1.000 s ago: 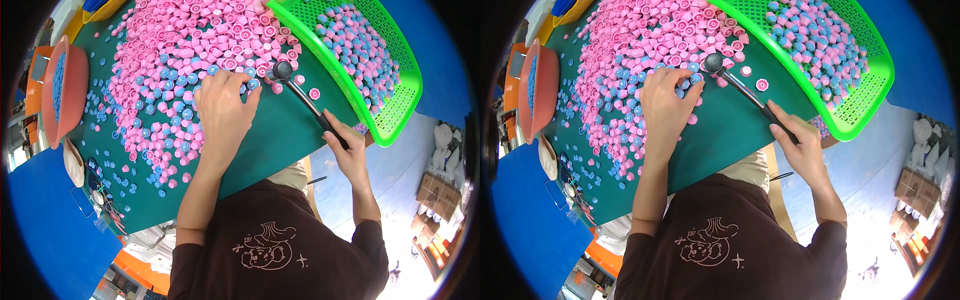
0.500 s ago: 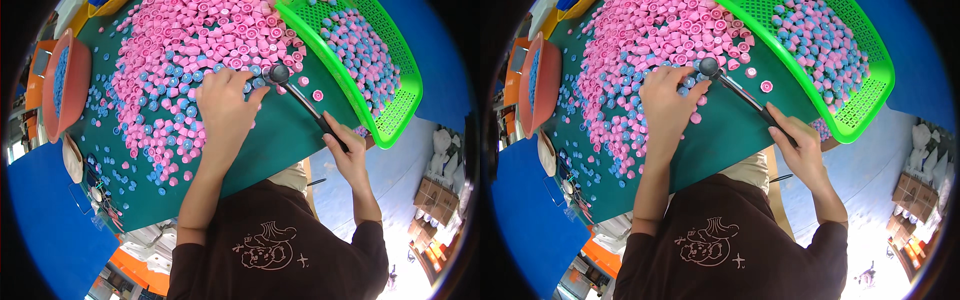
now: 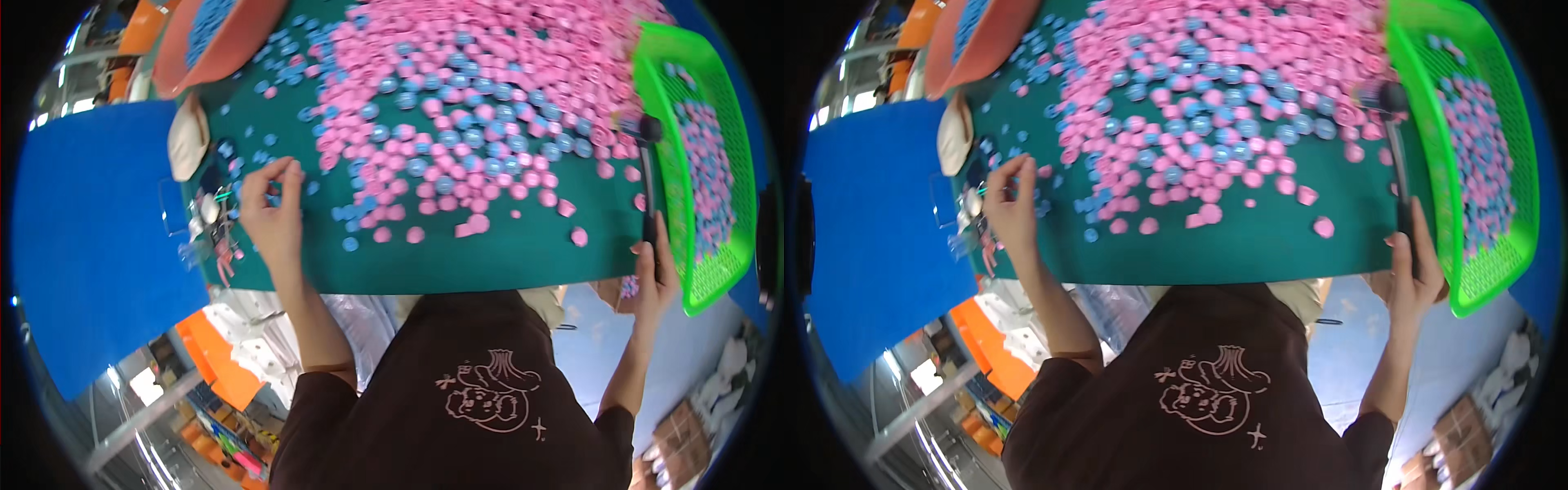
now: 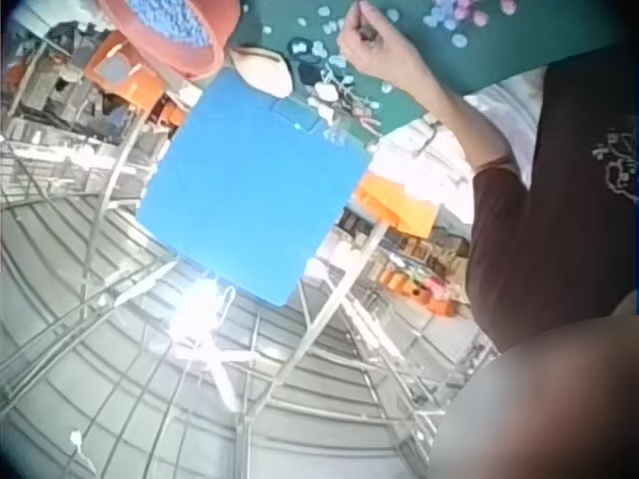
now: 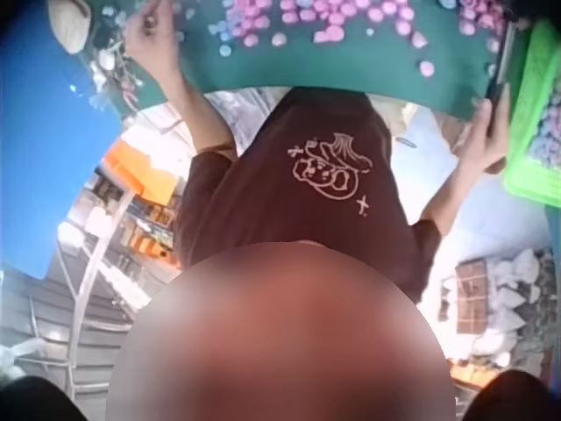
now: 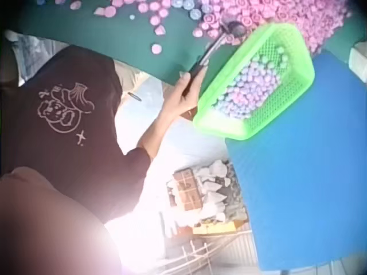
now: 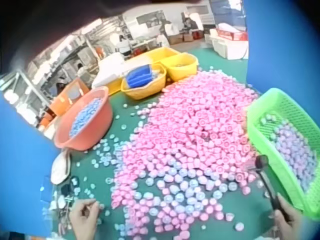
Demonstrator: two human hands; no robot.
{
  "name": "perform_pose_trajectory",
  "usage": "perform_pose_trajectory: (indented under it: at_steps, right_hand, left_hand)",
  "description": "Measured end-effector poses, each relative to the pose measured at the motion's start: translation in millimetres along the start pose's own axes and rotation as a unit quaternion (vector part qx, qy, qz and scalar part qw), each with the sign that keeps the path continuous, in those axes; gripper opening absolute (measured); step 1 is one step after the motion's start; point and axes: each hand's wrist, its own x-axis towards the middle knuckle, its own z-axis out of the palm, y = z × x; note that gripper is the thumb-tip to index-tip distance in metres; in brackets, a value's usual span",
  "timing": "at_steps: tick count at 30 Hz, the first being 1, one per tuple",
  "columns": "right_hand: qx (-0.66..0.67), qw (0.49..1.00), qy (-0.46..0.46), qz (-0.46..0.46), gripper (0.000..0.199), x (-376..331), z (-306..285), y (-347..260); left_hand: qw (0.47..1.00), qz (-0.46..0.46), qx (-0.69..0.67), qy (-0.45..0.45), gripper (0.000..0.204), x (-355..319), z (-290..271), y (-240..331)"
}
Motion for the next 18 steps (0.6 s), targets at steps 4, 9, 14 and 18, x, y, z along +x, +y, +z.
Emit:
perform_pose_trajectory:
  at_steps: [4, 9, 14, 18]
  right_hand:
    - [0.142, 0.989, -0.02, 0.037, 0.045, -5, 23, 9]
    - [0.127, 0.992, 0.002, 0.021, 0.045, -11, 26, -1]
    - [0.058, 0.997, 0.013, 0.043, 0.044, -14, 16, -10]
    - [0.004, 1.0, 0.009, 0.013, 0.041, -6, 20, -8]
  left_hand:
    - [0.997, -0.044, 0.045, -0.041, 0.016, -29, -5, -28]
    - [0.994, -0.006, 0.07, -0.081, 0.02, -37, 6, -50]
    - [0.986, -0.144, 0.036, -0.078, 0.028, -26, 13, -59]
    - [0.987, -0.141, -0.054, -0.049, 0.025, -25, 8, -90]
